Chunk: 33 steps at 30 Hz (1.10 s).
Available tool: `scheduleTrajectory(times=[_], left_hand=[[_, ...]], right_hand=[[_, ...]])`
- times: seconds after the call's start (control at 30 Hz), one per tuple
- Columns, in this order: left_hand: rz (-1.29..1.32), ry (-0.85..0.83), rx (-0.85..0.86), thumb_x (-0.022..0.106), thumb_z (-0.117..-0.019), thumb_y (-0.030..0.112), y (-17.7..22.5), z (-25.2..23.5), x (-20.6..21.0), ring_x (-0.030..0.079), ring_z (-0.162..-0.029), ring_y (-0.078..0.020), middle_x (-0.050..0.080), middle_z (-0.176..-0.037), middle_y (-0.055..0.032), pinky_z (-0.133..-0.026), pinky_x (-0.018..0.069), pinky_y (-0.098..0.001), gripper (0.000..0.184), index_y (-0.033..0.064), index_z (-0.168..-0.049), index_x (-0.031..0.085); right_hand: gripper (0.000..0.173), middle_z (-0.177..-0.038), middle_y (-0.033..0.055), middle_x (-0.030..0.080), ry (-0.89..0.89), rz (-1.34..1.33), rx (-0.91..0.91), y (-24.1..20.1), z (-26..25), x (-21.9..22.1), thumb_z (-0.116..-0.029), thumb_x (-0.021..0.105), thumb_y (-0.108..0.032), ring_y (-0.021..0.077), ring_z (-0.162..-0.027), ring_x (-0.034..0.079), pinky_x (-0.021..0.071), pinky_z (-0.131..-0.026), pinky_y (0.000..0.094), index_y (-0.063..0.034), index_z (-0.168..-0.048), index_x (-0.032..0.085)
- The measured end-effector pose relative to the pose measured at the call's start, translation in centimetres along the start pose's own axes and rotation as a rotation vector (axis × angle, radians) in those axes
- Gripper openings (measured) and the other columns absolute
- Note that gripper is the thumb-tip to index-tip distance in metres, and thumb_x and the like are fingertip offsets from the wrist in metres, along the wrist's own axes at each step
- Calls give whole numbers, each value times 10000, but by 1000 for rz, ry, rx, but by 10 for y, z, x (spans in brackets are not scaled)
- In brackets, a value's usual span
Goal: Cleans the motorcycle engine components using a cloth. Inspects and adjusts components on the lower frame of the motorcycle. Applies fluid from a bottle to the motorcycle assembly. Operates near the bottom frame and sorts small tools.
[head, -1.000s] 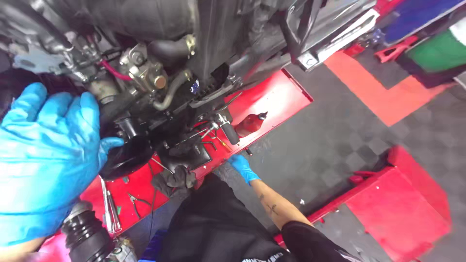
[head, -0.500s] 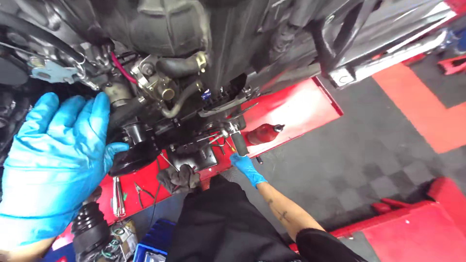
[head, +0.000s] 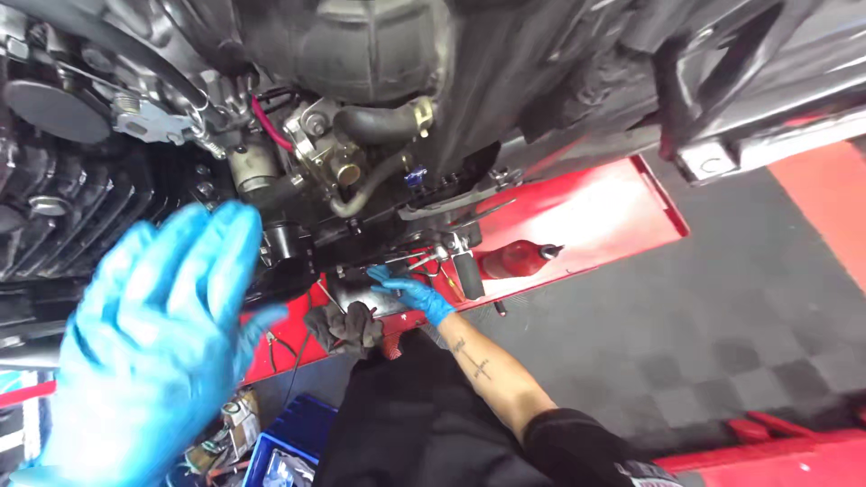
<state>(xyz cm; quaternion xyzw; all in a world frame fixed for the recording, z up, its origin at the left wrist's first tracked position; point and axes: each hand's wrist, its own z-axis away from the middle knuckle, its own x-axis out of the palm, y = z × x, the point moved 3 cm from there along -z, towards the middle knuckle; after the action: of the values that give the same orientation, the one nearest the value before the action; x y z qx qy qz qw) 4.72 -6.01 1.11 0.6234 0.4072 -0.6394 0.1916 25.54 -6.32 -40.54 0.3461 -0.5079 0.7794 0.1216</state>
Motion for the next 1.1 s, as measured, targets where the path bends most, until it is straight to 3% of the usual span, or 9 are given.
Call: scheduleTrajectory(times=[0.13, 0.23, 0.3, 0.43, 0.5, 0.63, 0.73, 0.83, 1.1], left_hand=[[673, -155, -151, 515, -1022, 558, 71, 62, 20, 517, -1401, -266, 590, -1465, -135, -1158, 418, -477, 657, 87, -1480, 533], [1022, -374, -334, 578, -994, 530, 112, 92, 125, 549, -1364, -197, 589, -1467, -52, -1126, 478, -467, 638, 155, -1506, 515], [1128, -533, -553, 604, -991, 482, 116, 88, 216, 535, -1374, -267, 539, -1510, -103, -1128, 459, -540, 684, 165, -1568, 417], [1177, -420, -706, 612, -1009, 373, 112, 44, 353, 392, -1490, -313, 363, -1633, -169, -1220, 347, -517, 777, 96, -1631, 239], [1200, -398, -685, 579, -1030, 367, 112, 22, 382, 360, -1509, -318, 373, -1621, -199, -1252, 289, -481, 721, 48, -1609, 290], [1192, -284, -685, 495, -1073, 272, 108, 10, 397, 566, -1335, -333, 625, -1378, -217, -1175, 396, -491, 425, 3, -1381, 608], [1135, -191, -636, 465, -1080, 241, 98, 23, 383, 632, -1238, -336, 680, -1283, -197, -1110, 455, -509, 373, 28, -1321, 652], [1114, -86, -573, 497, -1059, 222, 96, 43, 368, 665, -1128, -329, 683, -1201, -207, -1031, 513, -500, 332, 7, -1227, 686], [1516, 392, -917, 668, -940, 34, 101, 65, 325, 683, -1027, -97, 726, -1121, -108, -942, 559, -263, 219, -30, -1146, 706]], right_hand=[[762, -1521, 140, 505, -95, -58, 35, 2, -11, -4, -812, 763, -233, 239, -1405, 492, 443, -1151, 417, 18, -1459, 449], [779, -1538, 155, 481, -99, -84, 19, 1, -9, -4, -832, 748, -254, 274, -1413, 483, 449, -1149, 462, 27, -1477, 415], [760, -1545, 150, 473, -98, -102, 22, 3, -9, -4, -851, 725, -239, 269, -1410, 485, 456, -1139, 458, 21, -1486, 397], [756, -1555, 143, 463, -57, -29, 49, -2, -6, 3, -871, 683, -237, 264, -1405, 490, 470, -1123, 452, 12, -1513, 370], [711, -1558, 153, 456, -9, -4, 61, -4, -6, 6, -897, 634, -204, 269, -1391, 504, 487, -1104, 452, 22, -1515, 363], [461, -1423, 162, 594, 163, 91, 146, -13, 3, 24, -1054, 466, -207, 264, -1237, 628, 543, -1012, 426, 28, -1450, 489], [396, -1111, 126, 741, 285, 127, 224, -22, 18, 44, -1108, 400, -259, 212, -934, 727, 605, -795, 361, 13, -1288, 624], [391, -874, 86, 728, 316, 79, 218, -25, 34, 58, -1113, 367, -252, 160, -713, 690, 585, -649, 306, 16, -1211, 634], [444, -874, 93, 723, 242, 115, 188, -46, 52, 92, -1129, 274, -243, 161, -698, 695, 598, -664, 312, 17, -1321, 579]])
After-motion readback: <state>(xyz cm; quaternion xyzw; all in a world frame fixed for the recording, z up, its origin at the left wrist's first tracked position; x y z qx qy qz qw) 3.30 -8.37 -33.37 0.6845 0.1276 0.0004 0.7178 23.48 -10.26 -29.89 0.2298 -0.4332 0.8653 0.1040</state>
